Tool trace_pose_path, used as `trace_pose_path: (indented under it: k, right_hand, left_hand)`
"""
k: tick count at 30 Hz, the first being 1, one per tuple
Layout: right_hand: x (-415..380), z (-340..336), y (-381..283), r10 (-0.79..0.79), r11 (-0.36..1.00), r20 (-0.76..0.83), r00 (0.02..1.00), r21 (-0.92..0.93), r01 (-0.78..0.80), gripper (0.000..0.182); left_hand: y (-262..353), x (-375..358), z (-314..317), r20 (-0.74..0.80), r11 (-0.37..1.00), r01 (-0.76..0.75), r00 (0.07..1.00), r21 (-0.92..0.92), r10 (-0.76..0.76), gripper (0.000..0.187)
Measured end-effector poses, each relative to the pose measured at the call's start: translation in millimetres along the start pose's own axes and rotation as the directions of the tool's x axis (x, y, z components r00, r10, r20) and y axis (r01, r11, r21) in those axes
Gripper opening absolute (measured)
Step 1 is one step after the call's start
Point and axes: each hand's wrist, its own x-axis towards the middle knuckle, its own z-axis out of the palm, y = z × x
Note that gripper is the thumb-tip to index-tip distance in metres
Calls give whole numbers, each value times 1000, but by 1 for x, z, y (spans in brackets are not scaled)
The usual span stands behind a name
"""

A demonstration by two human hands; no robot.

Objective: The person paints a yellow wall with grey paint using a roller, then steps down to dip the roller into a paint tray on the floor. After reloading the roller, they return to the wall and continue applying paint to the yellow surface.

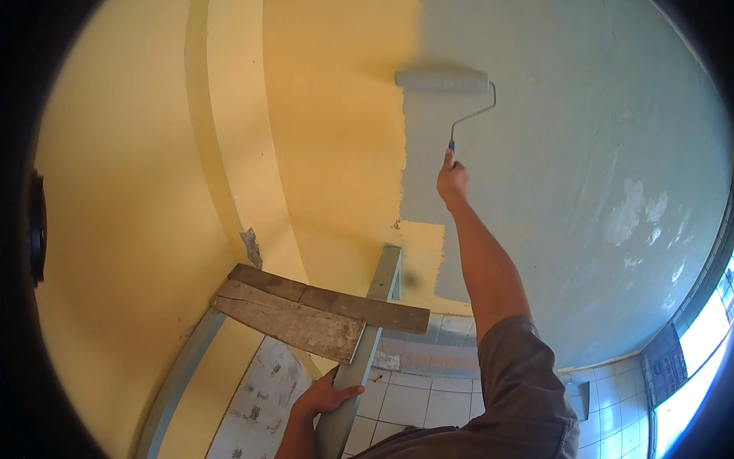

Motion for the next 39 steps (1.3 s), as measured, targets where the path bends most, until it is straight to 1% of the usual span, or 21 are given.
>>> trace_pose_path:
  k: [1, 3, 5, 7, 8, 10, 13, 15, 18, 20, 23, 26, 28, 30, 31, 33, 34, 36, 37, 38, 39]
  right_hand:
    - [15, -1, -15, -30, 1000, -43, 999, -4, 30, 87]
    - [51, -4, -46, -11, 1000, -27, 1000, 20, 11, 85]
    - [52, -27, -103, 27, 996, 11, 1000, 89, -28, 83]
    - [61, -46, -147, 17, 993, 48, 999, 120, -23, 82]
    - [65, -53, -165, 15, 992, 47, 999, 123, -21, 82]
    - [72, -62, -190, 76, 987, 87, 993, 136, -87, 79]
    - [77, -58, -186, 29, 986, 70, 997, 161, -40, 83]
    - [63, -51, -171, 30, 989, 62, 998, 144, -39, 82]
    - [43, -27, -125, 79, 987, 85, 993, 134, -89, 82]
    - [40, 1, -76, 62, 993, 63, 996, 96, -68, 83]
    - [-11, 9, -36, 51, 997, 44, 998, 50, -53, 84]
    - [-40, 22, 1, 62, 998, 56, 997, 16, -63, 84]
    - [-48, 26, 14, 69, 998, 65, 996, 0, -69, 84]
    - [-51, 28, 18, 85, 995, 87, 993, 42, -89, 84]
    - [-46, 29, 15, 81, 995, 92, 992, 46, -85, 84]
    - [-39, 21, -1, 51, 995, 81, 995, 77, -57, 75]
    - [-40, 16, -11, 45, 995, 80, 996, 82, -52, 75]
    - [-59, -12, -50, -91, 963, -103, 991, 244, 113, 53]
    - [-64, -25, -64, -96, 961, -106, 990, 249, 120, 53]
    - [-69, -38, -76, -180, 942, -99, 979, 268, 201, 45]
    - [-70, -44, -80, -261, 918, -92, 961, 285, 277, 40]
  left_hand:
    - [2, -1, 0, -3, 1000, -5, 1000, 0, 5, 132]
    - [7, -5, -1, -9, 1000, 18, 1000, 25, -18, 133]
    - [7, -5, -1, -7, 1000, 18, 1000, 21, -18, 134]
    - [1, -1, 0, -7, 1000, 19, 1000, 18, -19, 134]
    - [-8, 5, 3, 6, 1000, 12, 1000, 3, -12, 134]
    - [-10, 8, 1, 16, 1000, 2, 1000, -8, -2, 134]
    - [-5, 4, 0, 11, 1000, 6, 1000, 27, -6, 134]
    - [-10, 6, 2, -2, 999, -3, 1000, 47, 3, 134]
    - [-13, 8, 3, 6, 1000, -8, 1000, 26, 8, 134]
    - [-8, 6, 2, 10, 1000, -7, 1000, 22, 7, 134]
    - [-2, 1, 0, 1, 1000, -5, 1000, 13, 5, 133]
    - [9, -6, -2, 13, 1000, -3, 1000, -6, 3, 131]
    - [12, -7, -2, 27, 1000, 0, 1000, -17, 1, 130]
    - [8, -7, 1, -37, 1000, -1, 999, 21, 2, 112]
    - [3, -4, 2, -43, 1000, -1, 999, 19, 2, 112]
    - [-5, 3, 4, -61, 999, -5, 998, 39, 8, 111]
    - [-5, 3, 3, -66, 999, -10, 998, 38, 12, 111]
    - [1, -2, 0, -13, 1000, -5, 1000, 26, 6, 131]
    - [1, 0, -1, -19, 1000, -12, 1000, 27, 12, 131]
    - [-1, 1, 0, -9, 1000, -14, 1000, 21, 15, 131]
    - [-2, 1, 0, 3, 1000, -16, 1000, 14, 15, 131]
